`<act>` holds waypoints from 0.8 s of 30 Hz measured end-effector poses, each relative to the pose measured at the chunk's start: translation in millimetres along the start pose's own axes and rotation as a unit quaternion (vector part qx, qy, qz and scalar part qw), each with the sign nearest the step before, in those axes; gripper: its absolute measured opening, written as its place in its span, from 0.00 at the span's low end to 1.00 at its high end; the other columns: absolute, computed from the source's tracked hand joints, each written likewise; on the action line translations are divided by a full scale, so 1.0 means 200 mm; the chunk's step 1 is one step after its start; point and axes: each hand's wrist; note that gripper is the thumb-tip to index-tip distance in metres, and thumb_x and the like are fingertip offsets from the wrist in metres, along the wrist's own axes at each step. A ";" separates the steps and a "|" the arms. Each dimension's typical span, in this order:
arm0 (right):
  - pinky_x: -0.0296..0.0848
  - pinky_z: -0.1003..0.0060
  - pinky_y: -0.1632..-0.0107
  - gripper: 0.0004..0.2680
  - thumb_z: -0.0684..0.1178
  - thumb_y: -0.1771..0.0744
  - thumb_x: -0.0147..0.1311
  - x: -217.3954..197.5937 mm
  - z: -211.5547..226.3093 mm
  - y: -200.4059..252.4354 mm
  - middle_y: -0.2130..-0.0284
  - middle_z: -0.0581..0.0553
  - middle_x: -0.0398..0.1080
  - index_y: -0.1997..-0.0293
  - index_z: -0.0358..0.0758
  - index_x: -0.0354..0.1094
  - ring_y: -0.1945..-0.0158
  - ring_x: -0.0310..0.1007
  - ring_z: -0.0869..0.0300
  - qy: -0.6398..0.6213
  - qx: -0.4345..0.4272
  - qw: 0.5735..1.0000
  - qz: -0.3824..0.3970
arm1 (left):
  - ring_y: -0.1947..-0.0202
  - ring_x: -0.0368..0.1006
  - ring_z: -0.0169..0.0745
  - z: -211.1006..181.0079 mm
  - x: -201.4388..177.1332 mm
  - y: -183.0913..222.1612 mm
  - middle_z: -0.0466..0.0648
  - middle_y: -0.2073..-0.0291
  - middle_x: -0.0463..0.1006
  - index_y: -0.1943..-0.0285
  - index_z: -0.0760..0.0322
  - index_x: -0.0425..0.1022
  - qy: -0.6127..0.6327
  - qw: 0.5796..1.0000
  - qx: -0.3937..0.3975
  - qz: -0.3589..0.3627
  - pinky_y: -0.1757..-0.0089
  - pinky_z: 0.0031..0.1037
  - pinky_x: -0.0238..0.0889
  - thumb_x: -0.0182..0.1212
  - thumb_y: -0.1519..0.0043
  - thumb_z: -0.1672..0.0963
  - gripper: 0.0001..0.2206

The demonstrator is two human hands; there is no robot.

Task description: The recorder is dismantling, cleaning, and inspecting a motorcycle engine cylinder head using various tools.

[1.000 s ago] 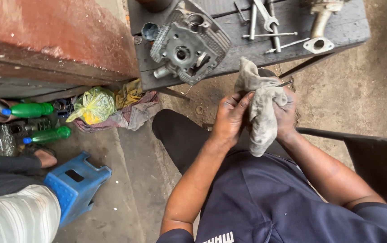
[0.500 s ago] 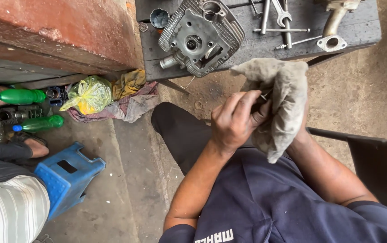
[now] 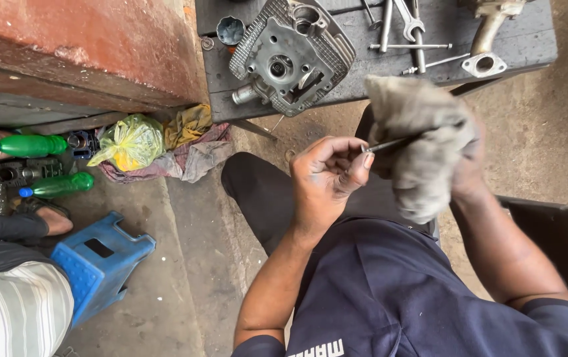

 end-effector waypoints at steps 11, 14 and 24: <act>0.74 0.69 0.57 0.04 0.44 0.26 0.55 -0.02 -0.23 0.14 0.61 0.47 0.72 0.53 0.35 0.67 0.61 0.72 0.64 -0.111 0.083 0.985 -0.103 | 0.67 0.79 0.38 0.00 -0.02 -0.04 0.51 0.63 0.78 0.49 0.76 0.77 -0.467 0.789 0.398 0.029 0.65 0.26 0.76 0.70 0.33 0.55 0.15; 0.76 0.65 0.52 0.09 0.51 0.26 0.50 -0.13 -0.23 0.15 0.54 0.46 0.71 0.44 0.38 0.63 0.54 0.73 0.61 -0.110 0.153 0.965 -0.180 | 0.68 0.79 0.38 -0.04 -0.01 -0.03 0.51 0.63 0.78 0.50 0.75 0.77 -0.467 0.776 0.423 0.025 0.67 0.26 0.76 0.69 0.33 0.55 0.14; 0.79 0.56 0.42 0.20 0.55 0.28 0.55 -0.09 -0.26 0.24 0.48 0.39 0.71 0.31 0.36 0.57 0.48 0.75 0.55 -0.070 0.133 0.987 0.048 | 0.71 0.77 0.28 0.09 0.03 -0.01 0.46 0.66 0.81 0.48 0.72 0.77 0.126 0.992 -0.024 -0.022 0.68 0.22 0.73 0.67 0.31 0.55 0.13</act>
Point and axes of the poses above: each hand's wrist, its own y-axis away from the middle knuckle, its own x-axis out of the palm, z = x × y
